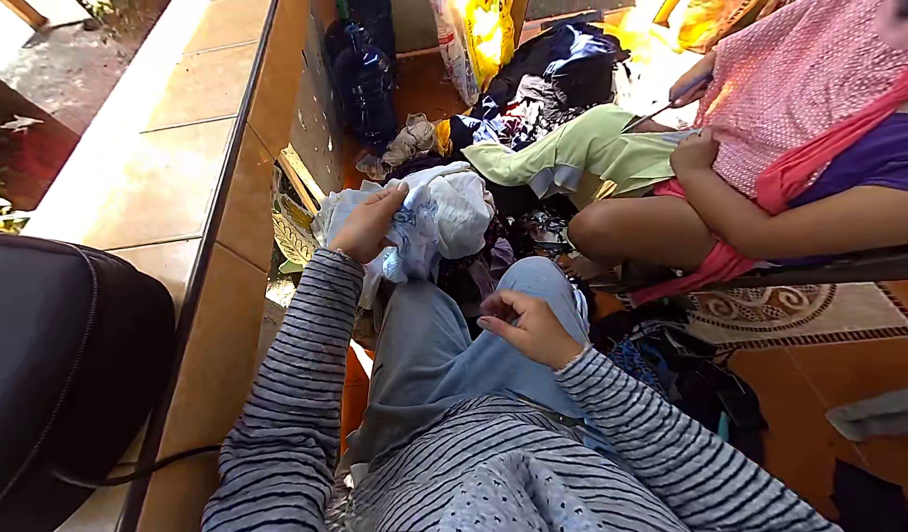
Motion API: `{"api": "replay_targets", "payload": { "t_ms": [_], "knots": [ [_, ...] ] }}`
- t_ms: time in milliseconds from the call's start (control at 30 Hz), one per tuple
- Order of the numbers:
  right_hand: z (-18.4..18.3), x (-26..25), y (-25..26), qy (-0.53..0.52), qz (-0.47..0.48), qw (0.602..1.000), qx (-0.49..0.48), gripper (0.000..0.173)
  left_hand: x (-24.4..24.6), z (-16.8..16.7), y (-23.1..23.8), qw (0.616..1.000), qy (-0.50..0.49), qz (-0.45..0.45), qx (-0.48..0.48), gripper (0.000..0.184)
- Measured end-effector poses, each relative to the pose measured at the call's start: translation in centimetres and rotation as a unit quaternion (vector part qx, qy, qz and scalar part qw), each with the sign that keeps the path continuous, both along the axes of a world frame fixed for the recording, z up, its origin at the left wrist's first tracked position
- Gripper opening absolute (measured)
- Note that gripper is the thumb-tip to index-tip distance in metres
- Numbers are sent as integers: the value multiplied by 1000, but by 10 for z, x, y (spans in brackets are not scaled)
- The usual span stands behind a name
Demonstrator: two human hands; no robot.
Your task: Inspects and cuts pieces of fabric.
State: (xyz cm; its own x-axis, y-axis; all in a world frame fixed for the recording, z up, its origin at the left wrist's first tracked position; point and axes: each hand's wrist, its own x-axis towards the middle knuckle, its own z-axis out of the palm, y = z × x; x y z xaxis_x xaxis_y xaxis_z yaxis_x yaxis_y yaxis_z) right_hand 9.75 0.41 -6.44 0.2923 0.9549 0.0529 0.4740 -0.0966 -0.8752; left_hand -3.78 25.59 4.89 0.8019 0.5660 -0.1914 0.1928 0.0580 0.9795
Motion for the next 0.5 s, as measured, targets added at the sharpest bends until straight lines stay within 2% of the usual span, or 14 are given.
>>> {"api": "replay_targets", "payload": {
  "t_ms": [67,133,200,233,300,333,400,500],
  "knots": [
    [10,-14,29,-3,22,1000,-15,57,3,31,-16,998,1,-13,65,36],
    [19,-31,61,-7,27,999,-40,77,9,49,-34,994,0,-21,104,37],
    [23,-49,92,-10,-1,999,-53,83,16,57,-47,995,-16,-2,101,37],
    [24,-55,105,-15,-22,998,-51,74,18,61,-51,995,-26,4,98,37],
    [32,-61,122,-22,-66,997,-12,39,20,64,-53,993,-46,3,110,36],
    [40,-59,125,-13,-72,997,6,27,18,63,-50,991,-59,0,120,32],
    [64,-48,122,24,-66,997,16,19,6,51,-41,981,-104,13,166,21],
    [88,-30,110,95,-99,989,47,16,-23,1,-54,923,-151,111,337,35]
  ]
}}
